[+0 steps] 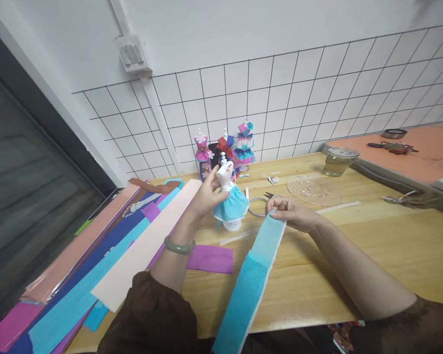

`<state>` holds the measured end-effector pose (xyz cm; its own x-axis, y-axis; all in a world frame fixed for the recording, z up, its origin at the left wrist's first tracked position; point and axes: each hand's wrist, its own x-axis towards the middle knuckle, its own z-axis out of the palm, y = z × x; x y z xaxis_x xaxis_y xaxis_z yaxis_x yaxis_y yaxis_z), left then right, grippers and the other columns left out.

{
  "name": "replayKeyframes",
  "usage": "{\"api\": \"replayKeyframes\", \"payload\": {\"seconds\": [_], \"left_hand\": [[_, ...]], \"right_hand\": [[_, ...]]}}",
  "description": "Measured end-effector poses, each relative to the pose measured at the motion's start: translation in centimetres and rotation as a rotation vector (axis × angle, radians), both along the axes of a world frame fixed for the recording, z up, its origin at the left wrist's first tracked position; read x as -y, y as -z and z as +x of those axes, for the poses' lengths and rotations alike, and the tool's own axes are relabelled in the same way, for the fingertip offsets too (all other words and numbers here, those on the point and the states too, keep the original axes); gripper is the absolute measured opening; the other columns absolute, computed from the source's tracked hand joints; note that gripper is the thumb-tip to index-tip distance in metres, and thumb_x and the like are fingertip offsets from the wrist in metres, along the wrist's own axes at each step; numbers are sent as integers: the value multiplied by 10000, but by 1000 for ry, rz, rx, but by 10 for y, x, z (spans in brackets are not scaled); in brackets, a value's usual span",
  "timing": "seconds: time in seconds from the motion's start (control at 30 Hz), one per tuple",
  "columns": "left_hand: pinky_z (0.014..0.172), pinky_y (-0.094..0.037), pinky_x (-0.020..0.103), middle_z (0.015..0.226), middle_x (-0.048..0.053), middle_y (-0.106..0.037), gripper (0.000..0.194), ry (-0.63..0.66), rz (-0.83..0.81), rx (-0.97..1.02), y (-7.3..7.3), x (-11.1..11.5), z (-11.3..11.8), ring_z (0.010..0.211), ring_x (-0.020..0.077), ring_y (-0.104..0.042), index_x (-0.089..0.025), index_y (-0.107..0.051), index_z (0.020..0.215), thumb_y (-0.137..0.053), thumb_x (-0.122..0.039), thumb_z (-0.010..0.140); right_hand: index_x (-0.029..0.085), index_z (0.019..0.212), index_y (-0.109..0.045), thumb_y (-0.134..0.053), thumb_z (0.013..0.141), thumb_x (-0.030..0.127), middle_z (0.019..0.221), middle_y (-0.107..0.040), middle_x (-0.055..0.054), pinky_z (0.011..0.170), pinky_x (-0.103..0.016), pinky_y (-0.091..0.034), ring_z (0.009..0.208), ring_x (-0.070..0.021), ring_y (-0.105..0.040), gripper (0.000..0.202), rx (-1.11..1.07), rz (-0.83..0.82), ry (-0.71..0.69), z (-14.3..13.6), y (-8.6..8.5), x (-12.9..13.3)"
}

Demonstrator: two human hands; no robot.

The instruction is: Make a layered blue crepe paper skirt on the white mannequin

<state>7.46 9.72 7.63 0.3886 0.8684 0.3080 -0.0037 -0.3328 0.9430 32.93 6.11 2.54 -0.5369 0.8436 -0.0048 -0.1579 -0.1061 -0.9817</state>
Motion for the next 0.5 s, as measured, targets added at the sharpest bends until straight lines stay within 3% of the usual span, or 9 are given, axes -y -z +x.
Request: {"api": "replayKeyframes", "payload": {"seconds": [0.17,0.3,0.4,0.5], "left_hand": [[977,-406,420,1323,140,-497,992,72,-28,35,1,1,-1,1215,271,-474,-213,-3,1458,-664,-236,719],[974,-405,390,1356,139,-460,1000,17,33,-71,-4,3,-3,1223,255,-463,-219,-21,1455,-687,-333,717],[934,-412,378,1265,135,-534,864,-213,111,-320,-15,9,-13,1189,261,-479,-197,-271,1392,-689,-468,686],[772,-444,362,1000,107,-644,541,-448,147,-673,-32,23,-26,948,257,-588,-162,-608,998,-529,-629,738]], "right_hand": [[168,744,-590,-778,651,288,626,-627,14,518,-203,-424,553,-91,-582,242,-42,-27,104,-1,-4,0],[181,768,-602,-785,636,287,653,-644,8,521,-217,-446,565,-106,-601,249,-87,-56,161,1,-4,-2],[195,784,-605,-781,640,298,645,-640,13,523,-227,-457,567,-115,-601,250,-126,-69,201,6,-2,-5],[207,785,-607,-788,626,303,636,-625,23,518,-224,-449,560,-111,-585,259,-164,-60,269,12,-1,-10]]}}
